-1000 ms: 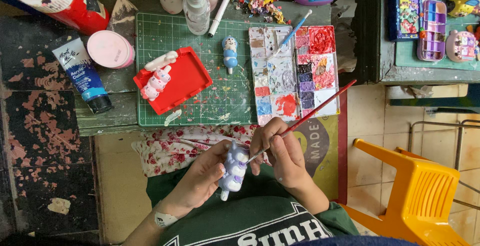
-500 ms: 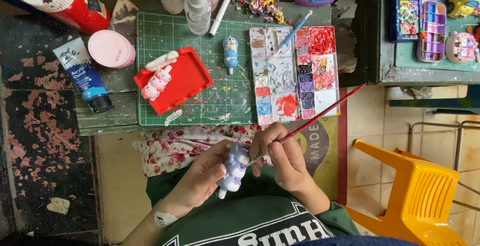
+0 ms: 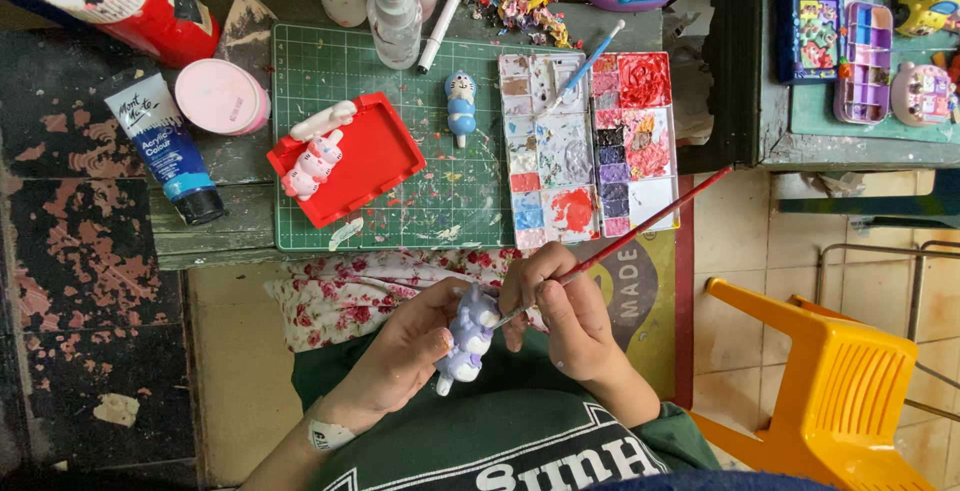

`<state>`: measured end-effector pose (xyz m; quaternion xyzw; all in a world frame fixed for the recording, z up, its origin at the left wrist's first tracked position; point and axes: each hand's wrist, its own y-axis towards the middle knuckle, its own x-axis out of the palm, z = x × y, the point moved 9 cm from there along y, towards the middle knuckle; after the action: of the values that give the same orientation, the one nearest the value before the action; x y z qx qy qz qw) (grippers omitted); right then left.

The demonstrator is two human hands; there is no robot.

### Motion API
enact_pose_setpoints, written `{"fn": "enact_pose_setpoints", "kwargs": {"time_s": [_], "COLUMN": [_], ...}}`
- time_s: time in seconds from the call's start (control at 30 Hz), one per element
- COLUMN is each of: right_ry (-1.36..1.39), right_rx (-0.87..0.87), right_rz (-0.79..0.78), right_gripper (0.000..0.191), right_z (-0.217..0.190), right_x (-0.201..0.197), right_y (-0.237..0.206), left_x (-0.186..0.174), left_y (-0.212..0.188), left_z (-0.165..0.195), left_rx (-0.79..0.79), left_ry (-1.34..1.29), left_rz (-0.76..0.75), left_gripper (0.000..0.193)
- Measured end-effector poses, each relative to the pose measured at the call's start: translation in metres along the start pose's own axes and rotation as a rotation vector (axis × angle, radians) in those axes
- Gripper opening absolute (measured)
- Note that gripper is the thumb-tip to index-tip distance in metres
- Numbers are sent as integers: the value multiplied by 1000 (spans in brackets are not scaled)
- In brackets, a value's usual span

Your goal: The person paints small figurines using a fine brush and acrylic paints from a palette. They hold a purple figurine and apply paint to its details, then switch to a pink figurine and continue painting its features.

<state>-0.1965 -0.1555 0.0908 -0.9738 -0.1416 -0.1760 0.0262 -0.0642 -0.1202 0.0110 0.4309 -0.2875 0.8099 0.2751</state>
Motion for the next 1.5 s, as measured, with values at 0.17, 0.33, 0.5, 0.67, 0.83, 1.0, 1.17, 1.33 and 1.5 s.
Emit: {"fn": "enact_pose_setpoints", "kwargs": {"time_s": [0.17, 0.33, 0.5, 0.67, 0.83, 1.0, 1.17, 1.33, 1.5], "right_ry": [122, 313, 360, 342, 289, 165, 160, 171, 161], "right_rx": [-97, -201, -238, -228, -237, -259, -264, -256, -254], "right_rz": [106, 417, 572, 659, 661, 650, 604, 666, 619], "right_gripper": [25, 26, 24, 19, 22, 23, 22, 21, 20], "right_z": [-9, -16, -15, -9, -8, -9, -7, -4, -3], "right_x": [-4, -39, -70, -88, -88, -73, -66, -74, -81], "right_y": [4, 3, -4, -12, -12, -14, -10, -15, -14], "left_x": [5, 12, 5, -4, -10, -12, -15, -19, -24], "left_y": [-1, -2, -3, -5, -7, -11, -11, -10, -8], "left_z": [7, 18, 24, 25, 25, 26, 29, 27, 26], "left_rx": [15, 87, 126, 149, 202, 253, 298, 344, 310], "left_ry": [46, 82, 167, 206, 238, 203, 200, 97, 82], "left_rz": [-11, -27, 28, 81, 88, 97, 133, 125, 155], "left_gripper": [74, 68, 66, 66, 64, 65, 63, 65, 66]}}
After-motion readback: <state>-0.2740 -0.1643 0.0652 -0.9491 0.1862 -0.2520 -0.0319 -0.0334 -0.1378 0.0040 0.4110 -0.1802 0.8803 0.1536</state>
